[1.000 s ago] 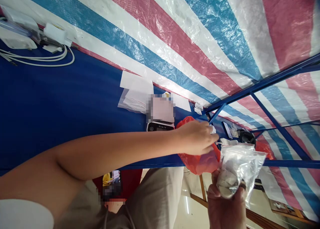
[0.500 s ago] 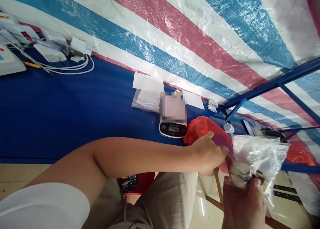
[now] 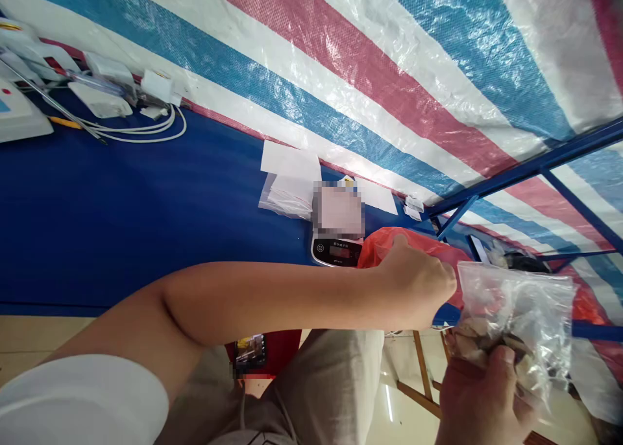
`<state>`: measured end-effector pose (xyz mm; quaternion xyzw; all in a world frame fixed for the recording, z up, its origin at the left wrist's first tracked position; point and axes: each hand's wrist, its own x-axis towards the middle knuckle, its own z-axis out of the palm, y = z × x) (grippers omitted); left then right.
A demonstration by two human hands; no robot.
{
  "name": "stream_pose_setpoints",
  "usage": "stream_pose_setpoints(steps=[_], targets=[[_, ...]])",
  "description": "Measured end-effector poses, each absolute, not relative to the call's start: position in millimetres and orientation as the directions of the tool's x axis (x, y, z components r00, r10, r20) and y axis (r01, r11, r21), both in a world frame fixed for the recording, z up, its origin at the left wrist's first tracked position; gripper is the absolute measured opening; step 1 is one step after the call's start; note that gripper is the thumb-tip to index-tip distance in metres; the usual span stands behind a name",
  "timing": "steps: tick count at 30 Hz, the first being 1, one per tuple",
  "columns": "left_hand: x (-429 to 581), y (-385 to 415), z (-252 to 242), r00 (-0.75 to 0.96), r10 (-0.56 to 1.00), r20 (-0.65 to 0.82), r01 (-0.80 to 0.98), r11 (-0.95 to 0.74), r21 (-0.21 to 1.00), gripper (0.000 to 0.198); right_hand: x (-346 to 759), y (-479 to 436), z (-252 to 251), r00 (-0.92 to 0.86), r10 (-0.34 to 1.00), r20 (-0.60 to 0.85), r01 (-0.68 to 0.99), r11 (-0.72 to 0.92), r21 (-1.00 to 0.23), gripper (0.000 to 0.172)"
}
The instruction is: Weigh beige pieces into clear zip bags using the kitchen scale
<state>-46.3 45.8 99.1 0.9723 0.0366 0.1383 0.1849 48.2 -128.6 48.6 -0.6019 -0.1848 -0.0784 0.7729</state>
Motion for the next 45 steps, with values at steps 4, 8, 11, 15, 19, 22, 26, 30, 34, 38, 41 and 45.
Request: stream_pose_setpoints(steps=[4,8,11,15,19,22,26,30,34,38,41,45], targets=[[-49,50,102,0.936,0.161,0.311,0.047,-0.938,0.344,0.029,46,-128,50,0.904,0.087,0.418,0.4,0.173,-0.9,0.057],[-50,52,102,0.907,0.215,0.362,0.049,-0.908,0.416,0.036,45,-128,55,0.898,0.126,0.421,0.413,0.087,-0.907,0.06],[-50,58,105,0.9,0.243,0.361,0.041,-0.873,0.486,0.04,48,-130,59,0.905,0.117,0.409,0.41,0.02,-0.912,0.061],[-54,74,118,0.907,0.274,0.321,0.063,-0.84,0.538,0.043,55,-139,69,0.856,0.185,0.482,0.511,-0.163,-0.844,0.056],[-65,92,137,0.939,0.231,0.255,0.036,-0.803,0.594,0.036,68,-151,91,0.693,0.515,0.505,0.704,-0.333,-0.627,0.043],[-71,99,148,0.962,0.197,0.187,0.03,-0.762,0.647,0.03,88,-152,114,0.547,0.719,0.429,0.829,-0.397,-0.393,0.059],[-71,100,149,0.974,0.194,0.113,0.066,-0.729,0.681,0.031,115,-127,143,0.394,0.906,0.157,0.917,-0.375,-0.135,0.051],[-67,99,145,0.976,0.192,0.102,0.074,-0.735,0.674,0.031,121,-85,161,0.324,0.944,-0.067,0.942,-0.328,-0.07,0.047],[-61,99,138,0.976,0.17,0.137,0.041,-0.76,0.649,0.028,112,-56,163,0.281,0.946,-0.163,0.952,-0.296,-0.078,0.043],[-52,100,126,0.972,0.169,0.162,0.022,-0.754,0.657,0.051,105,-44,158,0.249,0.953,-0.175,0.959,-0.268,-0.095,0.035],[-45,101,116,0.947,0.226,0.228,0.026,-0.76,0.649,0.058,105,-40,154,0.246,0.952,-0.182,0.962,-0.262,-0.072,0.03],[-42,105,110,0.953,0.216,0.213,0.049,-0.803,0.595,0.042,108,-40,150,0.226,0.966,-0.13,0.972,-0.233,-0.044,0.035]])
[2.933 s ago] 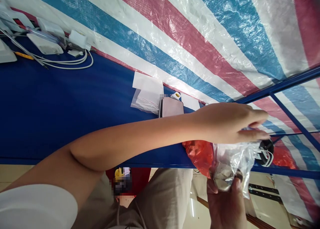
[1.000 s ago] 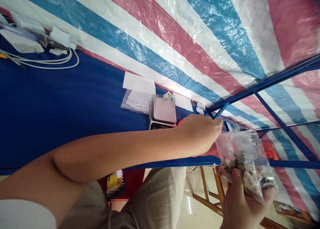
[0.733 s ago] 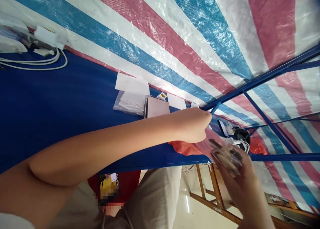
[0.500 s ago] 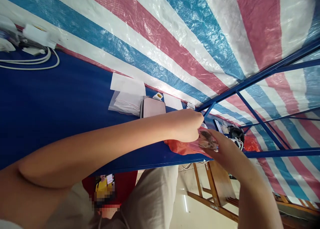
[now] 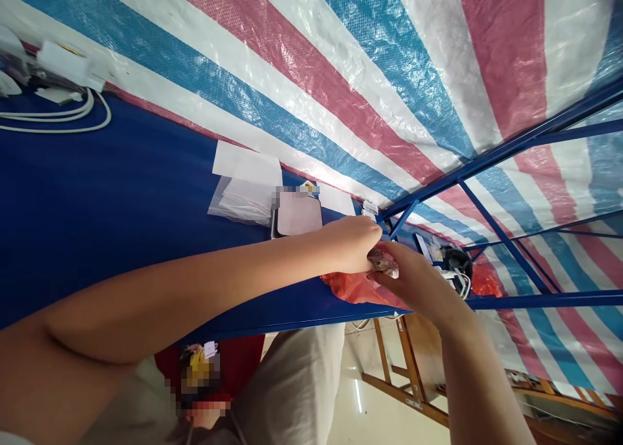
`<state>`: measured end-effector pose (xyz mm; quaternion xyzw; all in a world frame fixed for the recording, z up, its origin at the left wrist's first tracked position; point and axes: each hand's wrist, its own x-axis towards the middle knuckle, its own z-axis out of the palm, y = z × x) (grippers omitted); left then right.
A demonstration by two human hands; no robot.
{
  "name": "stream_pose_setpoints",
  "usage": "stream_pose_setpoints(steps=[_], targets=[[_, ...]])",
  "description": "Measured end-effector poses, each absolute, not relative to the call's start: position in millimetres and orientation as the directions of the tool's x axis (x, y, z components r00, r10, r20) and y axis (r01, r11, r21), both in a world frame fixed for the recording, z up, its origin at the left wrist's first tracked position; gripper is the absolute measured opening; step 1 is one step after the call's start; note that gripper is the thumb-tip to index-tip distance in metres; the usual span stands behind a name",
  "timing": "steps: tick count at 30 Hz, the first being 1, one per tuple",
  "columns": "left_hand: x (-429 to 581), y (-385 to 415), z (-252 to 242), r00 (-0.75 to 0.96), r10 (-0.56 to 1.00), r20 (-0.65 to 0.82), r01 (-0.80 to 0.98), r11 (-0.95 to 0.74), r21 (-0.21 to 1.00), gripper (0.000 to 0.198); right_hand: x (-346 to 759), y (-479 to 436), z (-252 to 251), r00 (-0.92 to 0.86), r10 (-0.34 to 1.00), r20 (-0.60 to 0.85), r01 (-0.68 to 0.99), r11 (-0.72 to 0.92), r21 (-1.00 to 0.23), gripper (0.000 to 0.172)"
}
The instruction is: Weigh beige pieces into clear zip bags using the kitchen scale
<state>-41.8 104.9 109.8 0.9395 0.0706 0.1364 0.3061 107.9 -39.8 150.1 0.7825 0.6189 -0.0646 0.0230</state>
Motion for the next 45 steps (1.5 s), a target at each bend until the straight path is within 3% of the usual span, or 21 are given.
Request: stream_pose_setpoints(steps=[3,6,9,14,16,21,27,31,36,45], targets=[[-43,109,111,0.956,0.219,0.196,0.07,-0.816,0.574,0.045,109,-43,149,0.207,0.969,-0.133,0.976,-0.214,-0.043,0.032],[-42,111,113,0.964,0.198,0.176,0.066,-0.823,0.565,0.051,108,-44,150,0.195,0.973,-0.12,0.976,-0.205,-0.075,0.039],[-41,111,113,0.974,0.145,0.174,0.025,-0.832,0.554,0.039,105,-42,150,0.222,0.968,-0.119,0.967,-0.234,-0.098,0.042],[-41,114,111,0.983,0.118,0.14,0.016,-0.816,0.578,0.027,107,-42,148,0.278,0.946,-0.166,0.946,-0.3,-0.125,0.019],[-39,116,108,0.98,0.114,0.162,0.005,-0.832,0.555,0.026,108,-44,148,0.277,0.946,-0.171,0.944,-0.301,-0.135,0.017],[-28,119,94,0.959,0.108,0.262,-0.035,-0.872,0.488,0.02,110,-48,147,0.294,0.945,-0.146,0.942,-0.312,-0.125,0.021],[-26,118,92,0.92,0.125,0.372,-0.147,-0.769,0.622,0.016,115,-48,140,0.259,0.966,-0.016,0.962,-0.259,-0.092,0.051],[-26,119,92,0.901,0.105,0.421,-0.221,-0.724,0.653,0.022,116,-43,141,0.274,0.961,-0.045,0.959,-0.277,-0.057,0.036],[-23,120,90,0.902,-0.011,0.432,-0.276,-0.785,0.554,0.024,115,-41,144,0.306,0.951,-0.04,0.949,-0.308,-0.059,0.018],[-24,117,92,0.891,-0.042,0.452,-0.294,-0.812,0.504,0.013,123,-41,138,0.283,0.958,-0.037,0.959,-0.284,-0.012,0.021]])
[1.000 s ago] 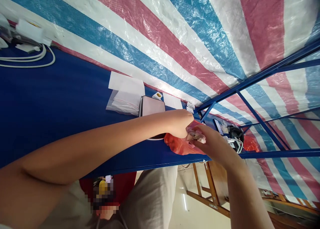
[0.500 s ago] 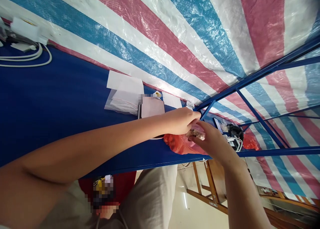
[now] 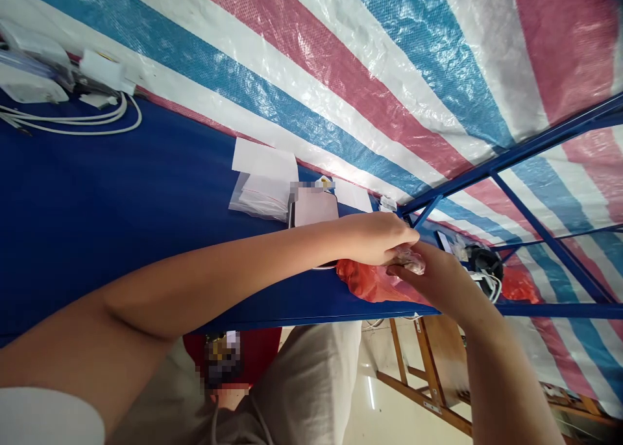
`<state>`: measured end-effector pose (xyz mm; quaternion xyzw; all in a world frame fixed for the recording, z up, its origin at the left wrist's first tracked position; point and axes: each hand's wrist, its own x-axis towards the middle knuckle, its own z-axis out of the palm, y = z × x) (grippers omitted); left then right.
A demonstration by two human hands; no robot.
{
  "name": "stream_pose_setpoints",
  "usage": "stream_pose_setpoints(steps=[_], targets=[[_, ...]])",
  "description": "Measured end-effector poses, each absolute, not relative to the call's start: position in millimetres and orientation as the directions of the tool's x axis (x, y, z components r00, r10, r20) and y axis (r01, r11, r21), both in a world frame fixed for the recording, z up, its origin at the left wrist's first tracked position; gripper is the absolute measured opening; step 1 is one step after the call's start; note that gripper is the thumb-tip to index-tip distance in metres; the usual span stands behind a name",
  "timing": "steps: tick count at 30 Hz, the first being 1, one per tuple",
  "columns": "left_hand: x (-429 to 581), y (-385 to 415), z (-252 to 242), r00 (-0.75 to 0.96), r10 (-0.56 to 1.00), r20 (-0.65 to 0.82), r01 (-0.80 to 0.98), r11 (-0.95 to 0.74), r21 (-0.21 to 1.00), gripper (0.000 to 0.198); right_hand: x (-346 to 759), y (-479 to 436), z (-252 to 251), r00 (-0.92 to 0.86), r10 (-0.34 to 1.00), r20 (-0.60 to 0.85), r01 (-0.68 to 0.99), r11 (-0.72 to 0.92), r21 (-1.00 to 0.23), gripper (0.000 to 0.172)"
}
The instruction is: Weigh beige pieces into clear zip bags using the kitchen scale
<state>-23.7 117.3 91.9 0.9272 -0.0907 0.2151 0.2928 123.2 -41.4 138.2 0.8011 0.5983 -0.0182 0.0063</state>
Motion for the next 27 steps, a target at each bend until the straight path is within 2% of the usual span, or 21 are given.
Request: stream_pose_setpoints(steps=[7,12,16,19,24,27], targets=[[-20,120,90,0.895,0.013,0.446,-0.263,-0.792,0.551,0.015,135,-56,146,0.296,0.955,0.028,0.95,-0.291,-0.113,0.042],[-19,123,83,0.871,0.07,0.486,-0.283,-0.737,0.614,0.019,139,-65,151,0.326,0.939,0.108,0.933,-0.302,-0.196,0.034],[-19,123,82,0.853,0.126,0.506,-0.296,-0.681,0.67,0.018,137,-66,152,0.337,0.918,0.21,0.938,-0.308,-0.159,0.029],[-20,123,82,0.839,0.138,0.526,-0.322,-0.653,0.685,0.018,134,-66,152,0.358,0.914,0.192,0.931,-0.334,-0.147,0.03],[-16,120,79,0.839,0.161,0.52,-0.308,-0.646,0.698,0.018,128,-62,151,0.343,0.927,0.151,0.927,-0.309,-0.211,0.033],[-14,119,77,0.83,0.151,0.537,-0.327,-0.648,0.688,0.018,130,-59,150,0.291,0.939,0.185,0.952,-0.266,-0.151,0.03]])
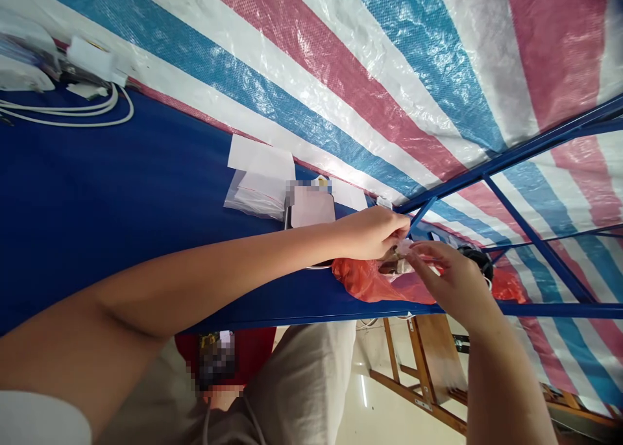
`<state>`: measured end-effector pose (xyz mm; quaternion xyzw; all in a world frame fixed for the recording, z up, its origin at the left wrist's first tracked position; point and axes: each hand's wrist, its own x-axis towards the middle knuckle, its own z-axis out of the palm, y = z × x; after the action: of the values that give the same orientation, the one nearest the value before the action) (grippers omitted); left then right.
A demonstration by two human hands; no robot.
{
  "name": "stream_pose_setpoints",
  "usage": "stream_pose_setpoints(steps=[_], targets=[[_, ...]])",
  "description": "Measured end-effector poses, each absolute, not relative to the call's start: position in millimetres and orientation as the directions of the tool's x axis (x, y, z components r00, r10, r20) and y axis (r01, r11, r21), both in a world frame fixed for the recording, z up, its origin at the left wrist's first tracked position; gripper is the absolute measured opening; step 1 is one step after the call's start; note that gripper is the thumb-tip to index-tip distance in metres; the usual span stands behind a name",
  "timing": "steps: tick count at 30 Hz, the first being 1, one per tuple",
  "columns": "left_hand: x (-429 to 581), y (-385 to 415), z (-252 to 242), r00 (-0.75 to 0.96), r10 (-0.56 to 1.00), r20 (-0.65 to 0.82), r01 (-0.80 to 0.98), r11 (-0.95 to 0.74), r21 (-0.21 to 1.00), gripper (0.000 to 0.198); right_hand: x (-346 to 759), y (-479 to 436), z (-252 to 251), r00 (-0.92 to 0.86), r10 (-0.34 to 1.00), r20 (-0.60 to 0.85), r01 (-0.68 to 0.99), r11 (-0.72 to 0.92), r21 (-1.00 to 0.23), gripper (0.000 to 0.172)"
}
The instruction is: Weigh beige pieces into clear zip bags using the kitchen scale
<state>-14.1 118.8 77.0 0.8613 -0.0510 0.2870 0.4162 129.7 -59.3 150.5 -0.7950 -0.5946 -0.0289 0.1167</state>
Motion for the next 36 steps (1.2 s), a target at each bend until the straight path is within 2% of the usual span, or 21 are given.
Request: stream_pose_setpoints(steps=[3,7,14,17,21,26,32,36], targets=[[-13,119,76,0.805,0.168,0.569,-0.349,-0.641,0.683,0.017,134,-59,149,0.262,0.931,0.254,0.965,-0.253,-0.066,0.028],[-10,120,74,0.783,0.202,0.588,-0.358,-0.627,0.692,0.012,139,-59,146,0.168,0.946,0.278,0.982,-0.186,0.04,0.027],[-9,118,74,0.77,0.211,0.602,-0.366,-0.627,0.688,0.01,146,-56,146,0.056,0.934,0.353,0.985,-0.11,0.134,0.022],[-11,118,76,0.753,0.27,0.6,-0.346,-0.613,0.71,0.017,147,-56,148,0.041,0.928,0.371,0.983,-0.103,0.15,0.021],[-16,119,84,0.778,0.378,0.501,-0.282,-0.502,0.818,0.032,145,-55,150,0.08,0.906,0.415,0.977,-0.153,0.146,0.02],[-22,118,96,0.82,0.431,0.377,-0.214,-0.381,0.9,0.043,146,-57,156,0.174,0.876,0.451,0.961,-0.252,0.118,0.021],[-26,117,101,0.831,0.442,0.337,-0.16,-0.389,0.907,0.053,147,-66,174,0.301,0.772,0.56,0.899,-0.426,0.104,0.028],[-28,117,100,0.836,0.445,0.321,-0.134,-0.403,0.905,0.053,145,-69,181,0.323,0.769,0.551,0.887,-0.45,0.107,0.032]])
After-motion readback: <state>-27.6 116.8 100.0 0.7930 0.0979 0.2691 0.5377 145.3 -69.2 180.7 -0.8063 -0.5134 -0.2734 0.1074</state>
